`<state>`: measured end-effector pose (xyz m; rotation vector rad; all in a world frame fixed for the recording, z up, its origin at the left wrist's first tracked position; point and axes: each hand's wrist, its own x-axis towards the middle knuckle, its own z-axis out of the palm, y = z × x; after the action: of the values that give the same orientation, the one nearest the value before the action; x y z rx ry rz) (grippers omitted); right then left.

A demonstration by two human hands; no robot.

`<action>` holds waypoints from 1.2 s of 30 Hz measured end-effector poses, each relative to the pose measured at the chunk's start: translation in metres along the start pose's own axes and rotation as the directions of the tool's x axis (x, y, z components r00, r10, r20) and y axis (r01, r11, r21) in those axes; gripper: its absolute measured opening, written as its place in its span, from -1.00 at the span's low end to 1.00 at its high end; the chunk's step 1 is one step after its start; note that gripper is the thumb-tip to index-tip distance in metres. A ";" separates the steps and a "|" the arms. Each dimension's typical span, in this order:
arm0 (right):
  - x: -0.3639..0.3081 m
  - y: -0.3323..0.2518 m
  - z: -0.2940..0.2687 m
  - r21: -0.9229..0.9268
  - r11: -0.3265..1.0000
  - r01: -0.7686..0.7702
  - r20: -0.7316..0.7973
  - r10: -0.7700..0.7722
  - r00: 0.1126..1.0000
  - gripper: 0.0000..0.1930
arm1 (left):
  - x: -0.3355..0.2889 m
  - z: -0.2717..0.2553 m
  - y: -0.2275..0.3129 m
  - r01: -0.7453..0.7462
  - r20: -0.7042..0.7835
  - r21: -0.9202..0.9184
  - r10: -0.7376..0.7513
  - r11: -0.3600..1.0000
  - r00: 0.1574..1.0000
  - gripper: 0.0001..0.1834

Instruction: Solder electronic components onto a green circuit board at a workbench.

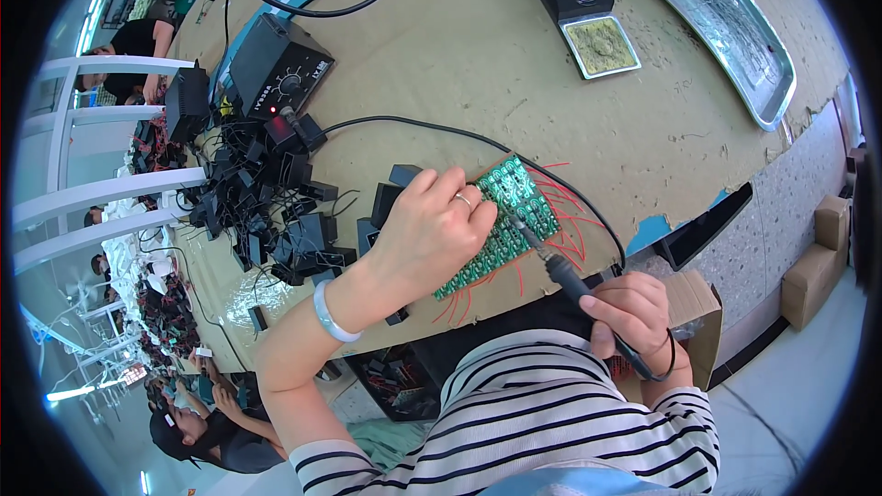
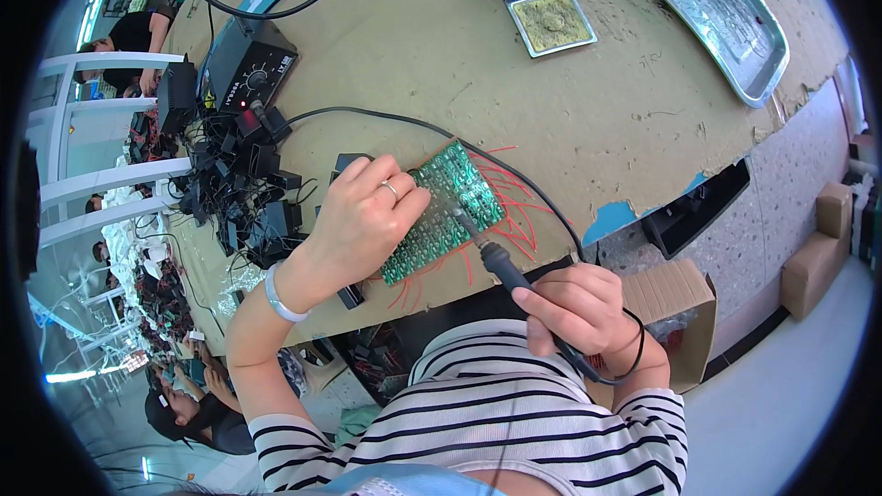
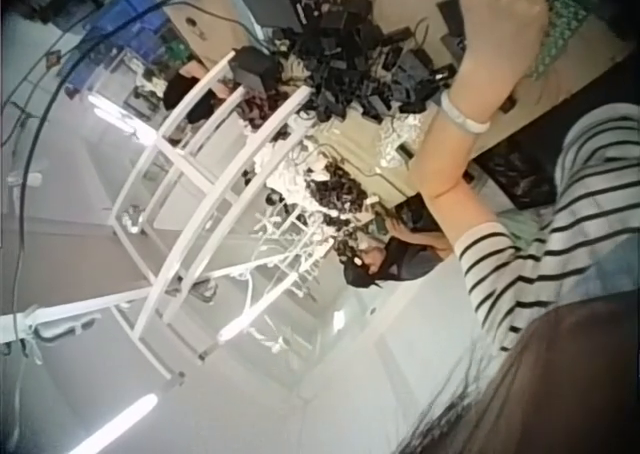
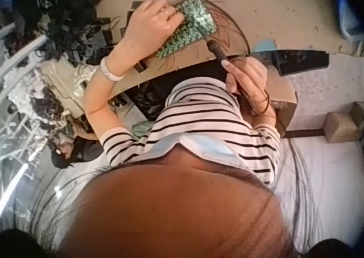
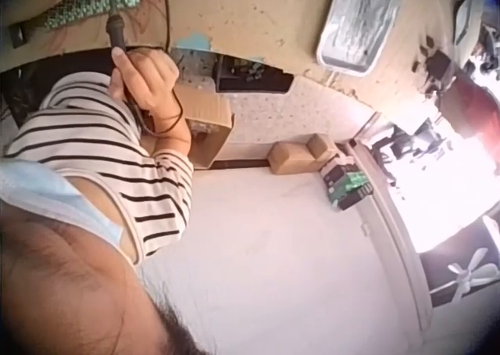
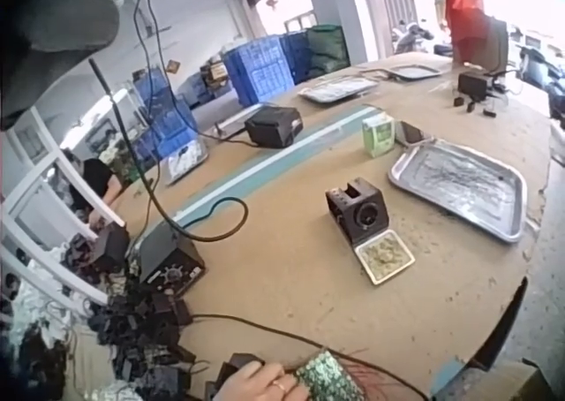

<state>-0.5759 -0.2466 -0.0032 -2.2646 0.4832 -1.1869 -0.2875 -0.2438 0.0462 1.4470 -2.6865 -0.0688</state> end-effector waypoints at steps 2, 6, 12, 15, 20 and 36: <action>0.000 0.001 0.004 -0.002 1.000 0.015 0.027 -0.015 1.000 -0.75 | 0.001 -0.001 0.000 0.005 -0.010 0.003 -0.005 1.000 1.000 -0.89; 0.002 0.003 0.007 0.000 0.999 0.036 0.028 -0.036 0.999 -0.72 | -0.001 -0.002 0.002 0.033 0.003 0.020 -0.033 0.999 0.999 -0.88; 0.001 0.005 0.012 -0.056 0.993 0.107 0.029 -0.105 0.994 -0.75 | 0.001 -0.001 0.003 0.019 0.006 0.032 -0.019 0.999 1.000 -0.90; 0.005 -0.003 0.012 -0.168 0.964 0.206 0.096 -0.192 0.977 -0.77 | 0.001 -0.004 0.005 0.027 0.030 0.048 -0.028 0.999 0.999 -0.92; 0.007 -0.006 0.011 -0.233 0.921 0.314 0.210 -0.267 0.940 -0.78 | 0.002 -0.003 0.010 0.052 0.062 0.089 -0.057 0.995 0.996 -0.94; -0.015 -0.014 -0.021 -0.204 0.979 -0.008 -0.029 0.002 1.000 -0.65 | 0.002 -0.003 0.009 0.102 0.056 -0.007 -0.102 0.995 0.993 -0.91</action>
<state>-0.6003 -0.2335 0.0056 -2.4188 0.6483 -1.2177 -0.2959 -0.2398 0.0504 1.6017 -2.6493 -0.1312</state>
